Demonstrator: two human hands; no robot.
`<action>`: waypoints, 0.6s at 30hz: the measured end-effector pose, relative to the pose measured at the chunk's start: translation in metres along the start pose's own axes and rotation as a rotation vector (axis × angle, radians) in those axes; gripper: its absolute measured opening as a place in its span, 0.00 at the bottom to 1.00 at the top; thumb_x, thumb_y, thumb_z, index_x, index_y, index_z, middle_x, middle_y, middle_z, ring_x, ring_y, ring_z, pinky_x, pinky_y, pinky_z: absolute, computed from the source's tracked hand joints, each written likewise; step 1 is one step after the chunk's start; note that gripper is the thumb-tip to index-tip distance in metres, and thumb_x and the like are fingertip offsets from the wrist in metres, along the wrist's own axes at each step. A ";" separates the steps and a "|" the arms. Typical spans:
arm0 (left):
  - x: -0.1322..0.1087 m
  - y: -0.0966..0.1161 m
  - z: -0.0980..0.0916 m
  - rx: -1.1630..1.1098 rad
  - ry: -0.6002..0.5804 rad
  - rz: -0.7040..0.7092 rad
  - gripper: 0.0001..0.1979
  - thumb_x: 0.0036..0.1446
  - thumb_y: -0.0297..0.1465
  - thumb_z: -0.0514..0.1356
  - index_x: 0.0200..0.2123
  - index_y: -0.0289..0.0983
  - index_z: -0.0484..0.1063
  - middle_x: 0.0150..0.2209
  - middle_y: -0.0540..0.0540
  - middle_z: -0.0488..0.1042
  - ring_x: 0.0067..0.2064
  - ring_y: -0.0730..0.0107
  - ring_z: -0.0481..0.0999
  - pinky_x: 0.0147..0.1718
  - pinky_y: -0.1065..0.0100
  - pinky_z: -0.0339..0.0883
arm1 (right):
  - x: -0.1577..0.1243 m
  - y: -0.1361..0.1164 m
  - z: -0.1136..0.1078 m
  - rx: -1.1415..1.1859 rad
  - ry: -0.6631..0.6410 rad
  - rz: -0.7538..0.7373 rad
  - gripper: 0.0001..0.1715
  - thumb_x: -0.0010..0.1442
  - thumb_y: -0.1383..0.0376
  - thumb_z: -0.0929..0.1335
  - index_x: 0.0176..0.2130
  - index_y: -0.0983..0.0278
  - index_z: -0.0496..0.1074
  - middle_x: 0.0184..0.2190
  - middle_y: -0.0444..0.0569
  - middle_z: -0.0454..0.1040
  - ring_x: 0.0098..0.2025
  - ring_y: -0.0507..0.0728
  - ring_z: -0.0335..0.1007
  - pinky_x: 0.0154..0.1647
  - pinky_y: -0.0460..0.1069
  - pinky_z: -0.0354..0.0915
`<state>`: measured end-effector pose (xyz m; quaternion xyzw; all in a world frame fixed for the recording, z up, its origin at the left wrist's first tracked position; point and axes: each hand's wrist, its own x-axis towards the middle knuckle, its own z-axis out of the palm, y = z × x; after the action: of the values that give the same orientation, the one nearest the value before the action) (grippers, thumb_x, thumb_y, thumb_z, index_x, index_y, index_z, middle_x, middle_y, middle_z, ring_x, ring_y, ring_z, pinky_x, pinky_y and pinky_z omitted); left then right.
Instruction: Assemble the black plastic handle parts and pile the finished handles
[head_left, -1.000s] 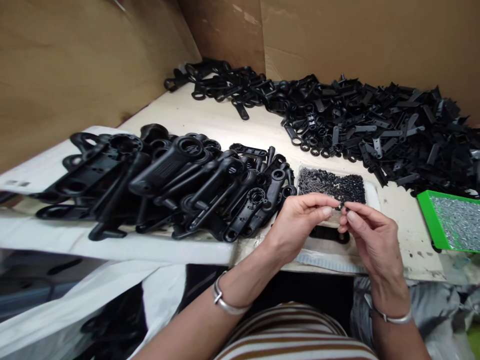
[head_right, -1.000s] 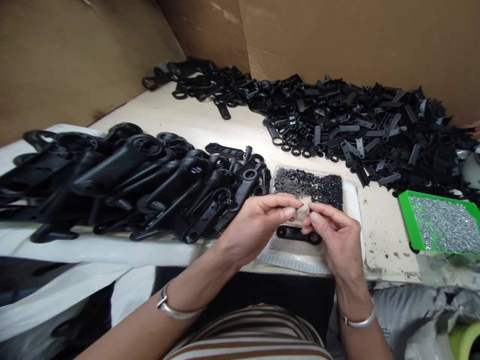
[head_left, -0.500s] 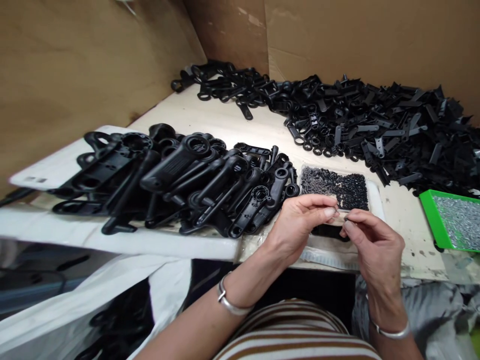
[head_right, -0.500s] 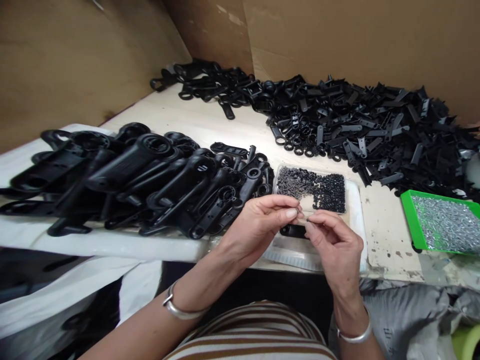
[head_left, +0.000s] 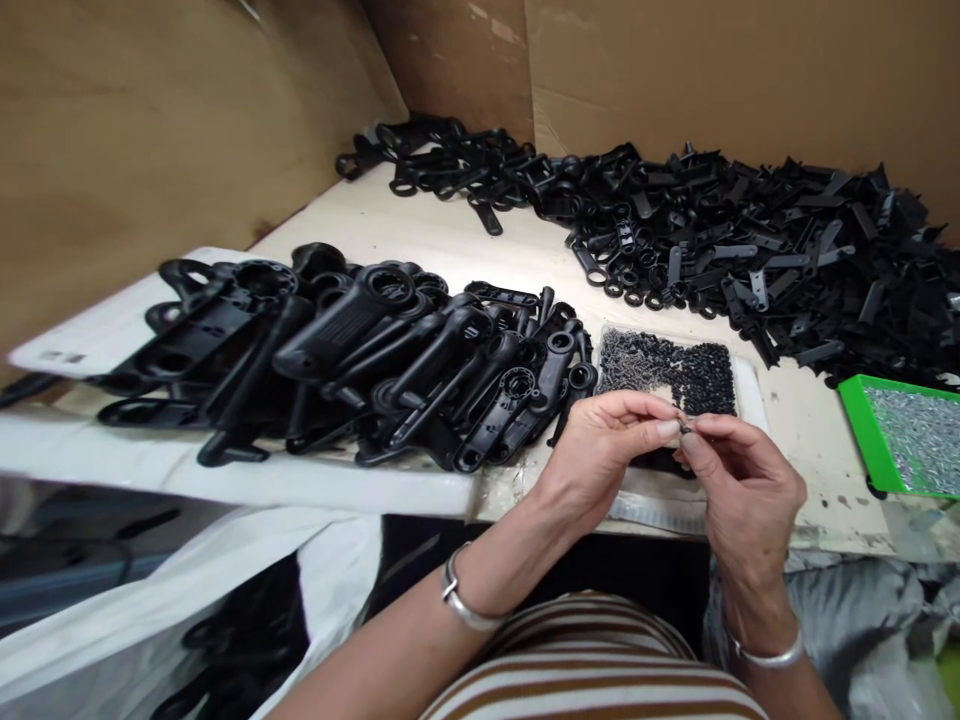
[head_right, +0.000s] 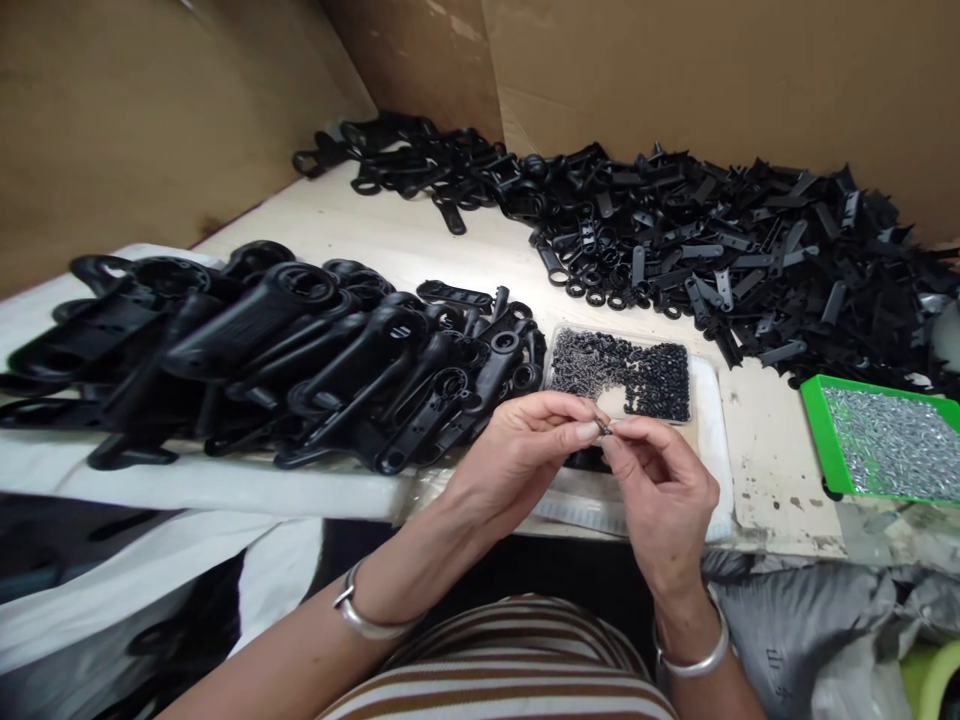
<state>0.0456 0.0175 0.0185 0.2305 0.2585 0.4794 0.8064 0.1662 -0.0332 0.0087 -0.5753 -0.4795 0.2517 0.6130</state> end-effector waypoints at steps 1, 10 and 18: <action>0.000 0.000 0.000 0.002 -0.004 0.004 0.09 0.36 0.27 0.75 0.23 0.35 0.80 0.24 0.49 0.79 0.25 0.75 0.75 0.30 0.71 0.71 | 0.000 0.000 0.000 0.004 0.001 0.002 0.07 0.53 0.68 0.75 0.35 0.58 0.79 0.32 0.42 0.81 0.30 0.51 0.78 0.33 0.45 0.76; -0.003 -0.002 -0.003 0.047 0.018 0.029 0.07 0.38 0.26 0.74 0.24 0.34 0.80 0.25 0.47 0.80 0.27 0.73 0.77 0.32 0.70 0.73 | 0.002 0.007 -0.004 0.126 -0.016 0.085 0.08 0.52 0.68 0.76 0.35 0.60 0.79 0.31 0.43 0.81 0.28 0.51 0.77 0.32 0.46 0.76; -0.004 -0.004 0.000 0.015 0.027 0.039 0.07 0.39 0.25 0.74 0.23 0.35 0.80 0.25 0.48 0.80 0.26 0.74 0.77 0.31 0.71 0.73 | 0.000 0.007 -0.002 0.200 0.047 0.131 0.08 0.50 0.68 0.77 0.34 0.60 0.79 0.31 0.44 0.82 0.29 0.52 0.78 0.33 0.48 0.76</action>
<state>0.0468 0.0125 0.0168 0.2348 0.2686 0.4961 0.7916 0.1694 -0.0322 0.0025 -0.5472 -0.3987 0.3242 0.6607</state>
